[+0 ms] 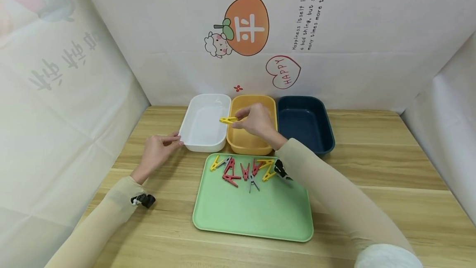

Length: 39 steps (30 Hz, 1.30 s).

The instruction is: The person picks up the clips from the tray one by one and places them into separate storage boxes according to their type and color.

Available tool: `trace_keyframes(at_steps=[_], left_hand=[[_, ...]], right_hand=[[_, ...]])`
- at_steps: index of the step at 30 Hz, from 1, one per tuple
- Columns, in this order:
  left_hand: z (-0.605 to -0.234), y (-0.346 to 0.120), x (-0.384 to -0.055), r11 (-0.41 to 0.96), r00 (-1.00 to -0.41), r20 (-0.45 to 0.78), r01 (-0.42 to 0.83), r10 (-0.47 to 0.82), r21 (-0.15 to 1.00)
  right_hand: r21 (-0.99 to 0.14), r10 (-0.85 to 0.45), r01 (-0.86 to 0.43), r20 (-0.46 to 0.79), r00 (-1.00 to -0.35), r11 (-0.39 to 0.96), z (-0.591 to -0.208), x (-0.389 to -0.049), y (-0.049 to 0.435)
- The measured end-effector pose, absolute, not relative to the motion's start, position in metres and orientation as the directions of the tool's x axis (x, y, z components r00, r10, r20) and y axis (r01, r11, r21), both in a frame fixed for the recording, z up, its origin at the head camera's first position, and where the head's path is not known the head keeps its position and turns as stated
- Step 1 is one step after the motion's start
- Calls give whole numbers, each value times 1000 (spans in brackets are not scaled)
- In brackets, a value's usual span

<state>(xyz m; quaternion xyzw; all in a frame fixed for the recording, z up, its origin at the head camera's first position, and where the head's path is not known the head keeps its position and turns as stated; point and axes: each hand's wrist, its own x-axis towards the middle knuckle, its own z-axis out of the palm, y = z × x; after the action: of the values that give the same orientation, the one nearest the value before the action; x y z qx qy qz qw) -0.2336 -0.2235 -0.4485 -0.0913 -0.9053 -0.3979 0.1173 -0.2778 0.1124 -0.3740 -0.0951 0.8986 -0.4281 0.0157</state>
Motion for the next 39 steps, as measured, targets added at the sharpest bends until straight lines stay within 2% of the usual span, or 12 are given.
trace_keyframes(at_steps=[39], left_hand=[[-447, -224, -234, 642, -958, 276, 257, 73, 722]], right_hand=[[-731, -159, -98, -14, -987, 675, -391, -304, 45]])
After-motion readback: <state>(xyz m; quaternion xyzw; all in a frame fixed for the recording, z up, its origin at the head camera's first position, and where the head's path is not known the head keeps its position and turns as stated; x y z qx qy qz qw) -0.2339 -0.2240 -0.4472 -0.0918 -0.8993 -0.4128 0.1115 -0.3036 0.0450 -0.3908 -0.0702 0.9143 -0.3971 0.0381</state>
